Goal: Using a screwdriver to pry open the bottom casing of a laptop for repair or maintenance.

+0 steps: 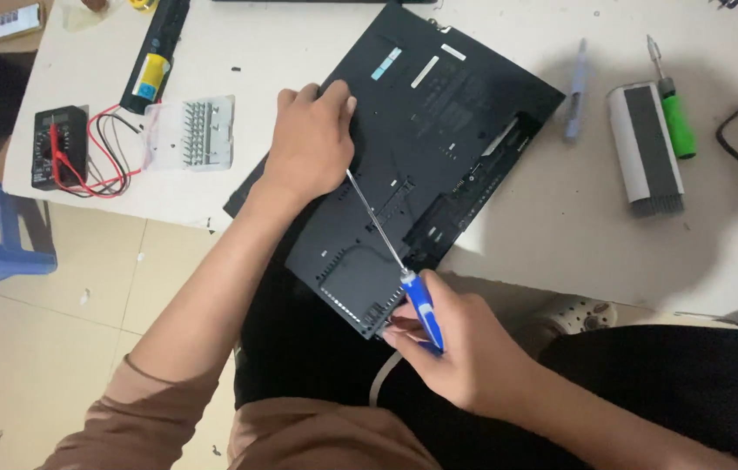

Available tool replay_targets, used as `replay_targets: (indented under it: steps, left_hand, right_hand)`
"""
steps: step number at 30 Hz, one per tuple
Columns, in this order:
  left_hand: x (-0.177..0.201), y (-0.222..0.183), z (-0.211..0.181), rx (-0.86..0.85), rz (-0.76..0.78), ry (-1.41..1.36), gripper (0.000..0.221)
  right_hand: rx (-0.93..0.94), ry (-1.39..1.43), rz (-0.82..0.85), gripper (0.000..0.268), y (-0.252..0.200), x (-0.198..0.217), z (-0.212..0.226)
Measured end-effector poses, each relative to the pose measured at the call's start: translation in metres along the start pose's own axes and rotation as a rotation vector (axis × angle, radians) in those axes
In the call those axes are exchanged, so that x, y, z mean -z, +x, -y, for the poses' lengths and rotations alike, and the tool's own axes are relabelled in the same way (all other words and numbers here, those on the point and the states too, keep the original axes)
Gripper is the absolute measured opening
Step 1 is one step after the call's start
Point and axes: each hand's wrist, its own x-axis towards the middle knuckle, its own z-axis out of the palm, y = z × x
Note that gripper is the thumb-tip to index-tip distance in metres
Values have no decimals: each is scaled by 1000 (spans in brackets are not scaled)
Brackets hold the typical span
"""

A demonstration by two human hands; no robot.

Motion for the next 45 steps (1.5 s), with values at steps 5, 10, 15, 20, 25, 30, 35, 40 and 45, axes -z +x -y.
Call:
replay_targets:
  steps: [5, 10, 15, 20, 25, 30, 35, 40, 45]
  left_hand:
    - [-8, 5, 5, -208, -156, -38, 21]
    - [-1, 13, 8, -176, -133, -194, 30]
    - [-7, 4, 10, -166, -201, -188, 26]
    - [-12, 12, 6, -234, -369, -251, 26]
    - [-16, 39, 11, -371, -210, -450, 32]
    - [19, 25, -6, -522, -241, -453, 25]
    - [63, -47, -20, -319, -234, -183, 31]
    - [57, -99, -37, -116, -103, -138, 16]
    - [57, -103, -46, -53, -135, -250, 7]
  right_hand:
    - [85, 56, -30, 23, 11, -13, -5]
    - [-98, -233, 32, 54, 25, -2, 3]
    - [-201, -359, -18, 49, 30, -5, -3]
    - [-66, -347, -52, 48, 33, -20, -18]
    - [278, -99, 80, 51, 45, -34, -12]
    - [95, -173, 103, 35, 45, -11, 10]
    - [8, -247, -99, 19, 35, 31, -1]
    - [35, -514, -413, 21, 46, 54, 7]
    - [21, -506, -456, 27, 54, 54, 2]
